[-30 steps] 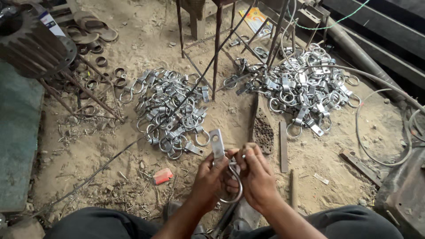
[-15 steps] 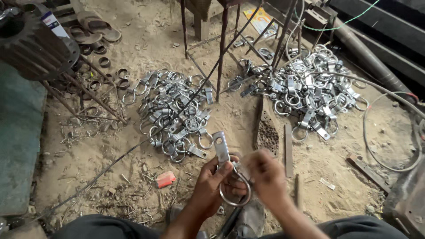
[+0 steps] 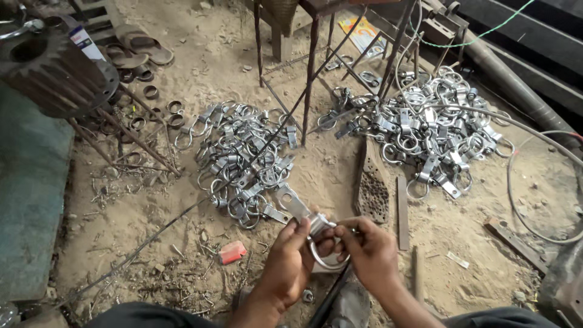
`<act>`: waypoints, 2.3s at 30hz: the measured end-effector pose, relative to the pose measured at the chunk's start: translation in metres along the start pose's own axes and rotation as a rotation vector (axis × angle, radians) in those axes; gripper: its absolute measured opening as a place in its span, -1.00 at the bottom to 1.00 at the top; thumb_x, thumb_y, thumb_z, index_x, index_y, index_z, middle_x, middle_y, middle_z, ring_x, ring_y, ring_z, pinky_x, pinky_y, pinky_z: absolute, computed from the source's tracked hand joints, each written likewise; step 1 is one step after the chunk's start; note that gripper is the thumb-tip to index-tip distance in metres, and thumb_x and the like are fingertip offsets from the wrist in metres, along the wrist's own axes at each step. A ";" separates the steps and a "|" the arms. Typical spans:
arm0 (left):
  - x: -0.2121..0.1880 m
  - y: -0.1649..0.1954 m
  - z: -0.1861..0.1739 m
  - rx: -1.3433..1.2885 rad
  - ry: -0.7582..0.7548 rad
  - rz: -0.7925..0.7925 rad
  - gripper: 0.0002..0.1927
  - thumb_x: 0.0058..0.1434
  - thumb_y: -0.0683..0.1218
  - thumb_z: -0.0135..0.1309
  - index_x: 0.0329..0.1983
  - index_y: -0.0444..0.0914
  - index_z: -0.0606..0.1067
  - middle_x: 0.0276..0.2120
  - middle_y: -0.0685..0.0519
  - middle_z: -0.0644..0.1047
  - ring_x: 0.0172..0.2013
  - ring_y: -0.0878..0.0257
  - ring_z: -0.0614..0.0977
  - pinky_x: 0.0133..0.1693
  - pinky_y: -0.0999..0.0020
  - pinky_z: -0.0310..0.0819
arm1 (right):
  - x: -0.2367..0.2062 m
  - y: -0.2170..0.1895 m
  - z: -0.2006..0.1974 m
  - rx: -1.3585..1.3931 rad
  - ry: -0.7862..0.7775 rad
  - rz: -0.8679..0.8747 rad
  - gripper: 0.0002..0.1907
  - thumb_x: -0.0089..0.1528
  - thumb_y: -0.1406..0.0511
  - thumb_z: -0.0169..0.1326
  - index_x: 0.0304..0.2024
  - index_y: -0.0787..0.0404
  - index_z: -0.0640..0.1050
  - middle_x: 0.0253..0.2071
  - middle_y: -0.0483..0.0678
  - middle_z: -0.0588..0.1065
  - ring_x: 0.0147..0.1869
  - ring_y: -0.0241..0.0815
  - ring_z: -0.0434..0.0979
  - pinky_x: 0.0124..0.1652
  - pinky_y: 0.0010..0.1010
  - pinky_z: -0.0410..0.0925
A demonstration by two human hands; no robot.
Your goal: The person sits on the floor and assembles metal parts by inserting a bolt into a metal ring and bracket, then tightening it with a wrench. They repeat this process with multiple parts, placing finished assemblies into a pile.
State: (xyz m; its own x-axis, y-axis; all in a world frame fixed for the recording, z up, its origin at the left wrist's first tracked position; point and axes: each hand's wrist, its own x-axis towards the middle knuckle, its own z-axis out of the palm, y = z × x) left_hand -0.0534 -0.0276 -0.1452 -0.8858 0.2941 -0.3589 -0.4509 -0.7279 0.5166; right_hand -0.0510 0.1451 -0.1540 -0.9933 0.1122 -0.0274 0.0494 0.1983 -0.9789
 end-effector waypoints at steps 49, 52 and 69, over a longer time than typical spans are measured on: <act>0.025 -0.012 -0.028 0.926 0.102 0.257 -0.34 0.36 0.18 0.01 0.31 -0.39 0.30 0.09 -0.03 0.53 0.10 0.28 0.53 0.12 0.37 0.37 | 0.014 -0.022 -0.006 -0.245 -0.194 -0.018 -0.59 0.36 0.13 -0.09 -0.16 0.24 0.70 -0.44 -0.03 0.65 -0.42 -0.23 0.56 -0.38 -0.31 0.41; 0.026 -0.012 -0.032 0.921 0.074 0.308 -0.31 0.41 0.18 0.03 0.33 -0.45 0.26 0.13 -0.11 0.45 0.14 0.23 0.45 0.14 0.33 0.31 | 0.016 -0.016 -0.006 -0.135 -0.227 -0.106 -0.51 0.41 0.09 -0.20 -0.01 0.24 0.66 -0.26 0.00 0.65 -0.24 -0.18 0.64 -0.21 -0.34 0.48; 0.014 -0.004 -0.022 0.777 0.086 0.128 -0.31 0.28 0.21 0.01 0.29 -0.35 0.33 0.01 0.01 0.61 0.02 0.30 0.59 0.08 0.40 0.43 | 0.006 -0.039 -0.005 -0.537 -0.332 -0.378 -0.72 0.34 0.18 -0.03 -0.21 0.27 0.52 -0.35 0.04 0.52 -0.33 0.00 0.59 -0.31 -0.16 0.39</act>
State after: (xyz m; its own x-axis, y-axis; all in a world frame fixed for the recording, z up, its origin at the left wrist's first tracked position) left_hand -0.0614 -0.0348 -0.1693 -0.9388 0.1648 -0.3024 -0.3212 -0.1023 0.9415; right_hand -0.0586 0.1433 -0.1147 -0.9279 -0.3418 0.1489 -0.3426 0.6243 -0.7021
